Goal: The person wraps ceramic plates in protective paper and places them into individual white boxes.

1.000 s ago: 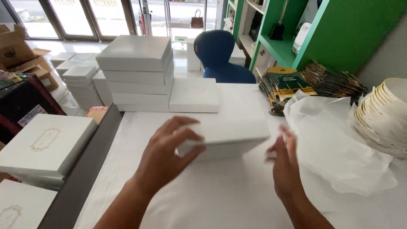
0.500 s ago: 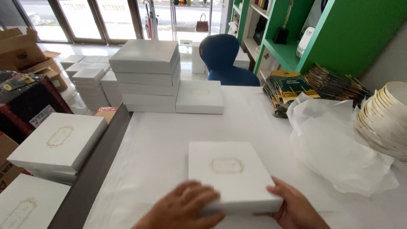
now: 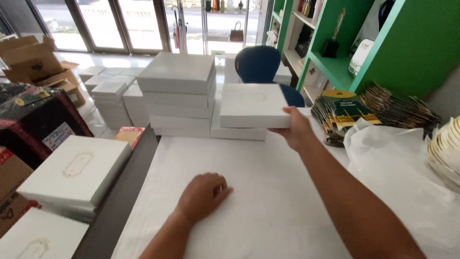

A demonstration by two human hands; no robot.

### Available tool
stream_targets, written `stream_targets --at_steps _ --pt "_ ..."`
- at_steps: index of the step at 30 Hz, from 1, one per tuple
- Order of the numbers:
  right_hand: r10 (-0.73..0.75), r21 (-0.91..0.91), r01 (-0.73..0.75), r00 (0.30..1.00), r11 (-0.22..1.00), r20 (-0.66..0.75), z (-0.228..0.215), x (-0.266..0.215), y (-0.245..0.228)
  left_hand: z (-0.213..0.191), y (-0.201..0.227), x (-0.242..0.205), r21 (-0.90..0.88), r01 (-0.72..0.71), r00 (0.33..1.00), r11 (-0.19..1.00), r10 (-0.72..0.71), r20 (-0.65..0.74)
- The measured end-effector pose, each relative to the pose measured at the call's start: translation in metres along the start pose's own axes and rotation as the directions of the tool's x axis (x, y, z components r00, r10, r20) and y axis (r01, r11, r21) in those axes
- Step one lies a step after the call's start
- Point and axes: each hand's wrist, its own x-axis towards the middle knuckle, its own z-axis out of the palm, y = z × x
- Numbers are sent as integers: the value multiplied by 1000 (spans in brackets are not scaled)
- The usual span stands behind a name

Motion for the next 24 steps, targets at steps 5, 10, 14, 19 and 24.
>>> stream_targets --at_steps 5,10,14,19,24 --pt "36 -112 -39 999 993 -29 27 45 25 -22 22 1 -94 236 967 967 -224 121" --pt "6 -260 -8 1000 966 -10 25 83 45 -22 18 3 -96 205 973 974 -191 132" --pt "-100 -668 77 995 741 3 23 70 39 -20 18 3 -87 216 965 973 -199 168" --pt "-89 -688 71 996 723 9 27 58 46 -17 17 3 -94 248 958 964 -231 168" --pt "-116 -654 62 992 754 -41 34 56 57 -22 21 6 -67 257 951 964 -240 193"
